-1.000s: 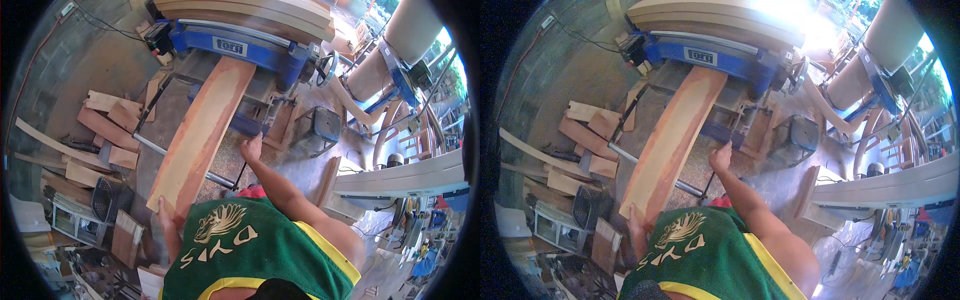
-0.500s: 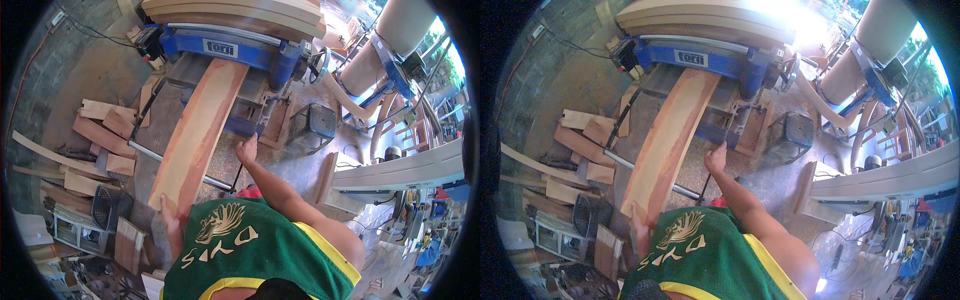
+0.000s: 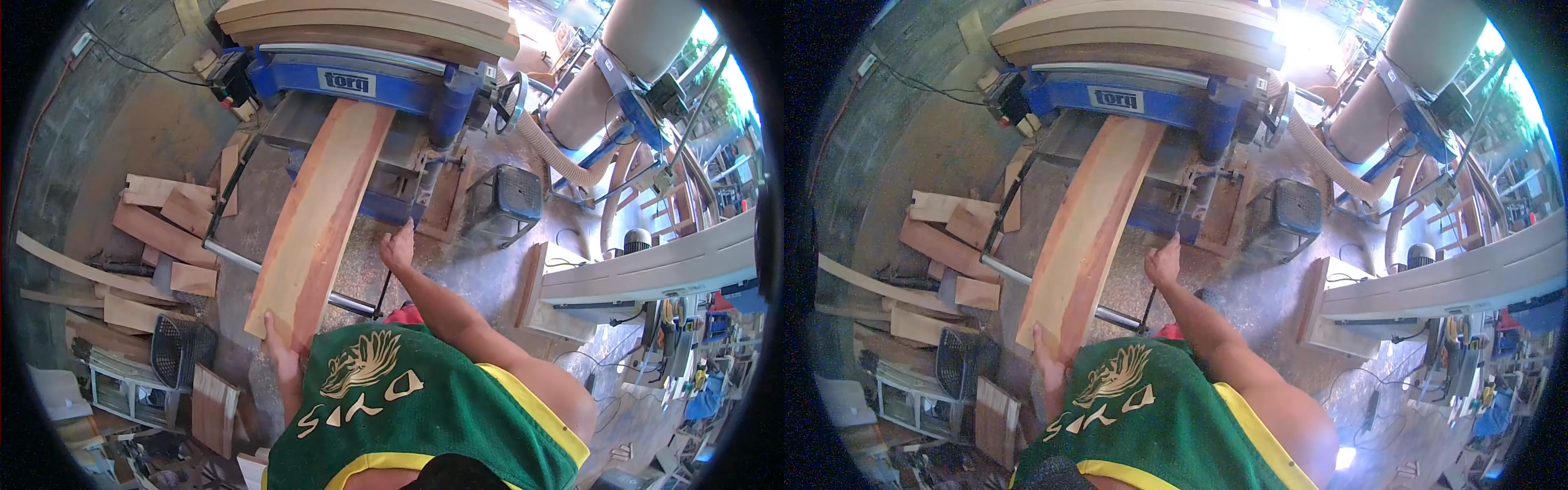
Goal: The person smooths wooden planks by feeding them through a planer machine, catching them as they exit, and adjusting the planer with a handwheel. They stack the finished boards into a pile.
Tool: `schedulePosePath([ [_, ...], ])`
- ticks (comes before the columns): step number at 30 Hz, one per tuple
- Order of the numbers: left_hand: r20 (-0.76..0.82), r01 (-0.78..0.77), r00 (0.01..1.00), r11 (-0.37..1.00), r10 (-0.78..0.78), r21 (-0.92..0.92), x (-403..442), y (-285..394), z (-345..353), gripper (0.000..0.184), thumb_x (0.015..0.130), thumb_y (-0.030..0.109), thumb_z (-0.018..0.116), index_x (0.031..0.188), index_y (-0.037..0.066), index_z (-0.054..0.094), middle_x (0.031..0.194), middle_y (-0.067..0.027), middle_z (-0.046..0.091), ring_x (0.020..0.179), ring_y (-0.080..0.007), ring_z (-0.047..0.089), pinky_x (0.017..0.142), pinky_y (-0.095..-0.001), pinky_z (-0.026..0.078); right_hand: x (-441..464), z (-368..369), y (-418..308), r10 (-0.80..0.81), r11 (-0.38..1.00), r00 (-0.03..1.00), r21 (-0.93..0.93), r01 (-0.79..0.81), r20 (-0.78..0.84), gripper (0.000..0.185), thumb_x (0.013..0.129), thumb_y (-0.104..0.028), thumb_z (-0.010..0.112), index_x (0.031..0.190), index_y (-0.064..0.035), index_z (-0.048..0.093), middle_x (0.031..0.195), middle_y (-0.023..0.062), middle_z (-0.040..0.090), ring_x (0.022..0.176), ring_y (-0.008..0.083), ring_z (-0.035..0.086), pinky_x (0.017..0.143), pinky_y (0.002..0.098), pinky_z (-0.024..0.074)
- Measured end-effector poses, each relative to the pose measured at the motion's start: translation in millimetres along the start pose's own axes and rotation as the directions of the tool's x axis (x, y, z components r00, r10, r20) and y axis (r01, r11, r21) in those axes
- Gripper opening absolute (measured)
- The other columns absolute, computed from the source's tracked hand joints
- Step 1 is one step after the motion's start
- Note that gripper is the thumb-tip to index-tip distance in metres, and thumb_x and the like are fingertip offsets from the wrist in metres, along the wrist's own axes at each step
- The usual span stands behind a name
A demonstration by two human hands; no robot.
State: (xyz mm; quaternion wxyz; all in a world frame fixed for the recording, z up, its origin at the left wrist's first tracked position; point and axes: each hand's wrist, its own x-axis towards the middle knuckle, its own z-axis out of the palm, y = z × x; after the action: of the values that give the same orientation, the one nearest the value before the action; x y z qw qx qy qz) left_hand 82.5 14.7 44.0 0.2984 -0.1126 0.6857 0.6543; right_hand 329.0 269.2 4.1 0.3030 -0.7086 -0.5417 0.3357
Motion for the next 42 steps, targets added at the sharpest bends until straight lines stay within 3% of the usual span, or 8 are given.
schedulePosePath([
  [6, -0.03, 0.012, 1.0, 0.996, -0.009, 0.089, -0.9, 4.4, 7.2, 0.061, 0.083, 0.041, 0.079, 0.122, -0.003, 0.061, 0.118, -0.0127, 0.064, 0.101, -0.0257, 0.063, 0.086, -0.0402, 0.053, 2.2, 6.8, 8.1, -0.057, 0.998, 0.998, -0.02, 0.057, -0.032, 0.075, 0.088, -0.021, 0.054, 0.146, 0.0118, 0.019, 0.138, 0.035, 0.041, 0.129, 0.0479, 0.043, 0.108, 0.048, 0.0382],
  [9, 0.149, 0.001, 0.989, 0.992, 0.018, -0.125, 14.1, -11.0, 4.1, 0.061, 0.084, 0.04, 0.077, 0.124, -0.003, 0.059, 0.118, -0.013, 0.064, 0.102, -0.0261, 0.063, 0.087, -0.0408, 0.053, 5.8, 11.7, 14.2, -0.08, 0.997, 0.995, -0.018, 0.079, -0.056, 0.076, 0.089, -0.023, 0.054, 0.146, 0.0116, 0.019, 0.139, 0.0346, 0.04, 0.129, 0.048, 0.043, 0.108, 0.0479, 0.0381],
  [11, -0.032, -0.003, 0.999, 0.996, 0.0, -0.089, 4.7, -2.3, 25.9, 0.058, 0.086, 0.038, 0.075, 0.123, -0.004, 0.059, 0.118, -0.013, 0.064, 0.103, -0.0263, 0.063, 0.087, -0.0406, 0.053, 4.5, 14.0, 12.6, -0.083, 0.997, 0.994, -0.012, 0.082, -0.066, 0.076, 0.089, -0.024, 0.054, 0.146, 0.0114, 0.019, 0.14, 0.0344, 0.04, 0.13, 0.0479, 0.042, 0.108, 0.0477, 0.038],
  [17, 0.022, -0.254, 0.967, 0.967, 0.253, 0.022, 30.6, -21.8, 34.4, 0.072, 0.082, 0.053, 0.073, 0.123, -0.004, 0.057, 0.118, -0.0153, 0.062, 0.102, -0.0305, 0.063, 0.085, -0.0419, 0.054, 2.0, 6.8, 6.6, -0.068, 0.998, 0.996, 0.013, 0.069, -0.06, 0.075, 0.092, -0.028, 0.054, 0.148, 0.0091, 0.02, 0.142, 0.0344, 0.038, 0.132, 0.0466, 0.041, 0.11, 0.0468, 0.0361],
  [24, -0.142, -0.193, 0.966, 0.969, 0.215, 0.155, 35.2, -20.6, 56.9, 0.077, 0.082, 0.056, 0.071, 0.122, -0.008, 0.056, 0.118, -0.022, 0.062, 0.101, -0.035, 0.064, 0.086, -0.0446, 0.054, 1.7, 5.1, 5.4, -0.013, 0.999, 0.999, 0.053, 0.014, -0.032, 0.077, 0.092, -0.029, 0.056, 0.148, 0.0091, 0.019, 0.144, 0.0333, 0.038, 0.133, 0.0463, 0.04, 0.111, 0.0464, 0.0357],
  [26, -0.15, -0.174, 0.97, 0.978, 0.191, 0.118, 35.1, -17.9, 62.8, 0.059, 0.089, 0.037, 0.07, 0.123, -0.007, 0.05, 0.117, -0.0201, 0.062, 0.101, -0.0313, 0.065, 0.086, -0.0422, 0.055, 1.7, 4.5, 6.5, -0.013, 0.999, 0.999, 0.053, 0.014, -0.033, 0.077, 0.092, -0.029, 0.057, 0.148, 0.0091, 0.019, 0.143, 0.0335, 0.039, 0.133, 0.0464, 0.04, 0.111, 0.0466, 0.0356],
  [33, -0.079, -0.256, 0.965, 0.961, 0.249, -0.106, 46.4, -29.3, 79.3, 0.066, 0.089, 0.042, 0.067, 0.129, -0.006, 0.045, 0.125, -0.0231, 0.057, 0.107, -0.0345, 0.063, 0.086, -0.0456, 0.055, 1.5, 2.5, 6.4, -0.031, 0.998, 0.999, 0.054, 0.032, -0.019, 0.077, 0.092, -0.03, 0.056, 0.148, 0.0093, 0.02, 0.141, 0.0351, 0.04, 0.131, 0.0484, 0.041, 0.11, 0.0476, 0.0353],
  [42, -0.129, -0.286, 0.944, 0.949, 0.303, 0.133, 37.7, -17.4, 109.5, 0.071, 0.091, 0.048, 0.057, 0.131, -0.01, 0.043, 0.12, -0.0255, 0.059, 0.103, -0.0376, 0.064, 0.087, -0.0466, 0.055, 3.1, -0.5, 5.8, -0.03, 0.999, 1.0, 0.04, 0.03, 0.007, 0.079, 0.093, -0.036, 0.055, 0.149, 0.0077, 0.02, 0.141, 0.0356, 0.04, 0.132, 0.0474, 0.04, 0.111, 0.0491, 0.0342],
])
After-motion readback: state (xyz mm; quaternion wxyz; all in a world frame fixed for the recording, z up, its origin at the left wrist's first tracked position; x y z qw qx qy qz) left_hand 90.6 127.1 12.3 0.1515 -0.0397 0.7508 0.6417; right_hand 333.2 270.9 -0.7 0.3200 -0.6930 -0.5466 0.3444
